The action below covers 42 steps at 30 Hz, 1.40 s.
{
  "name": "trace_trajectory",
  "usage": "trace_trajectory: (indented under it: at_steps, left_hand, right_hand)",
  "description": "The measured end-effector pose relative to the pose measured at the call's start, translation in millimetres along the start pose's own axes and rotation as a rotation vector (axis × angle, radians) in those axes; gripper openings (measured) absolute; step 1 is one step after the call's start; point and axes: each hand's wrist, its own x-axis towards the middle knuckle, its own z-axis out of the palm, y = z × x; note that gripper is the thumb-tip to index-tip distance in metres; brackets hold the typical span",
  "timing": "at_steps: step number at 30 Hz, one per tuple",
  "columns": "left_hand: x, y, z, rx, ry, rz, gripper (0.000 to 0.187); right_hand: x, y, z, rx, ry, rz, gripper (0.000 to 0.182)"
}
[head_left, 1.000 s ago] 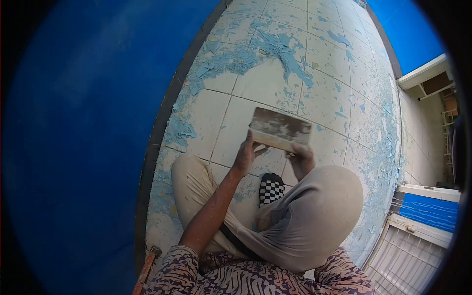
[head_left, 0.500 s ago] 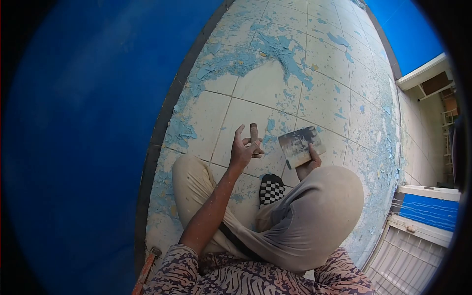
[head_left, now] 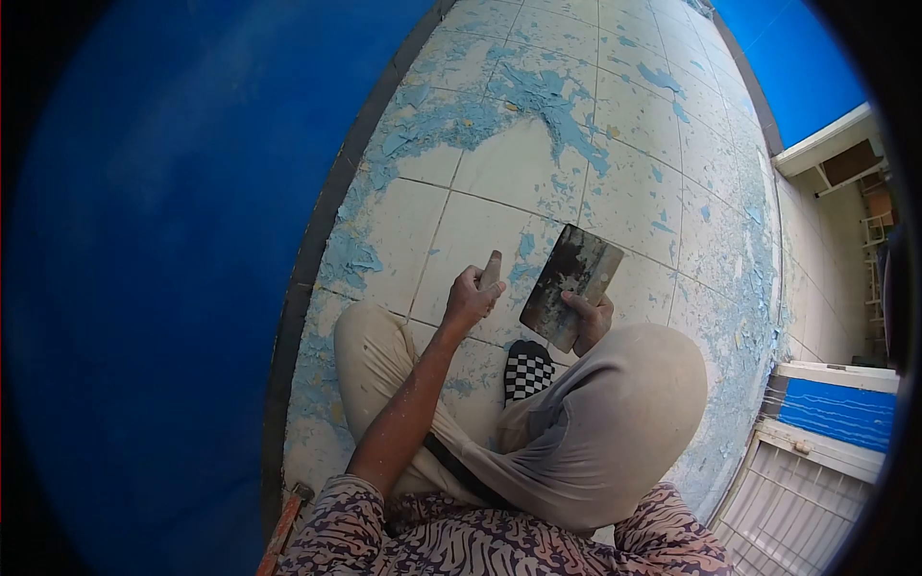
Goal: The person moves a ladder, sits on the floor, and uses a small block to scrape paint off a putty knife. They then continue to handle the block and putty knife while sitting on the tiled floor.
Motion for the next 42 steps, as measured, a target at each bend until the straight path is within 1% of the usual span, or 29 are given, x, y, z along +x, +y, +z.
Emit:
trace_trajectory:
  at_steps: [4,7,9,10,12,13,15,16,18,19,21,22,24,25,27,28,30,34,37,40,42]
  left_hand:
    - [-6.5,9.8,5.2,0.026,0.011,-0.015,0.026]
    - [1.2,1.9,0.5,0.058,-0.016,-0.044,0.027]
    - [7.5,-5.6,-2.6,0.291,0.047,0.073,0.027]
    - [9.2,-10.1,-2.4,0.291,0.046,0.073,0.027]
    - [6.9,-6.9,-0.5,0.228,0.095,0.097,0.038]
    - [7.3,-4.5,-0.2,0.227,0.096,0.097,0.038]
    - [3.2,14.9,1.7,0.122,0.015,-0.101,0.046]
    - [6.0,8.4,4.6,0.121,0.015,-0.101,0.046]
    - [11.1,-3.5,11.9,-0.287,0.132,-0.005,0.052]
    - [12.7,-9.7,8.7,-0.289,0.131,-0.006,0.052]
    - [5.9,-0.3,-2.6,-0.263,-0.064,-0.089,0.044]
    - [5.1,0.8,-3.5,-0.264,-0.063,-0.09,0.044]
    - [5.5,-0.9,-4.3,-0.291,-0.116,-0.072,0.036]
    - [5.3,-1.9,-3.2,-0.291,-0.116,-0.072,0.036]
    - [4.5,-3.4,0.3,-0.424,-0.12,-0.029,0.039]
    - [4.1,-4.2,1.1,-0.424,-0.12,-0.029,0.039]
    - [1.0,0.3,2.7,-0.489,-0.116,-0.114,0.041]
    - [10.0,-15.8,-2.8,-0.442,-0.13,-0.104,0.041]
    - [6.4,-6.2,-1.7,-0.474,-0.096,-0.119,0.039]
    - [2.2,3.9,1.5,-0.428,-0.044,-0.139,0.039]
    - [3.1,-1.7,2.2,-0.46,-0.02,-0.066,0.037]
  right_hand:
    - [-5.4,-2.5,7.4,-0.023,0.007,0.009,0.041]
    - [-9.8,-7.7,11.8,-0.027,-0.006,0.034,0.041]
    - [-9.8,-7.4,12.4,-0.013,0.015,0.035,0.041]
    - [-9.5,-7.5,12.4,-0.013,0.015,0.034,0.041]
    - [-8.3,-7.1,12.2,-0.014,0.021,0.043,0.041]
    - [-8.3,-7.0,11.8,-0.015,0.021,0.043,0.041]
    - [-9.9,-8.6,13.0,-0.007,0.01,0.055,0.041]
    - [-10.2,-8.2,14.1,-0.008,0.01,0.055,0.041]
    - [-9.7,-5.3,13.4,0.011,-0.002,0.054,0.041]
    - [-8.7,-3.9,12.1,0.01,-0.001,0.054,0.041]
    - [-7.1,-2.3,11.5,-0.025,-0.01,0.059,0.041]
    - [-7.1,-1.5,10.8,-0.026,-0.01,0.06,0.041]
    - [-12.0,-6.7,17.7,-0.04,0.012,0.054,0.042]
    - [-12.7,-5.9,19.5,-0.04,0.012,0.054,0.042]
    - [-13.9,-4.0,22.9,-0.012,0.019,-0.031,0.042]
    - [-14.2,-3.2,24.3,-0.012,0.02,-0.031,0.042]
    - [-14.3,-3.0,26.5,0.009,0.022,-0.109,0.041]
    - [-14.6,-2.9,25.8,0.034,0.015,-0.06,0.041]
    - [-13.0,1.5,22.9,0.035,-0.007,-0.033,0.04]
    - [-14.5,0.2,24.5,0.034,-0.011,-0.014,0.038]
    - [-14.1,1.9,26.1,0.041,0.011,-0.051,0.038]
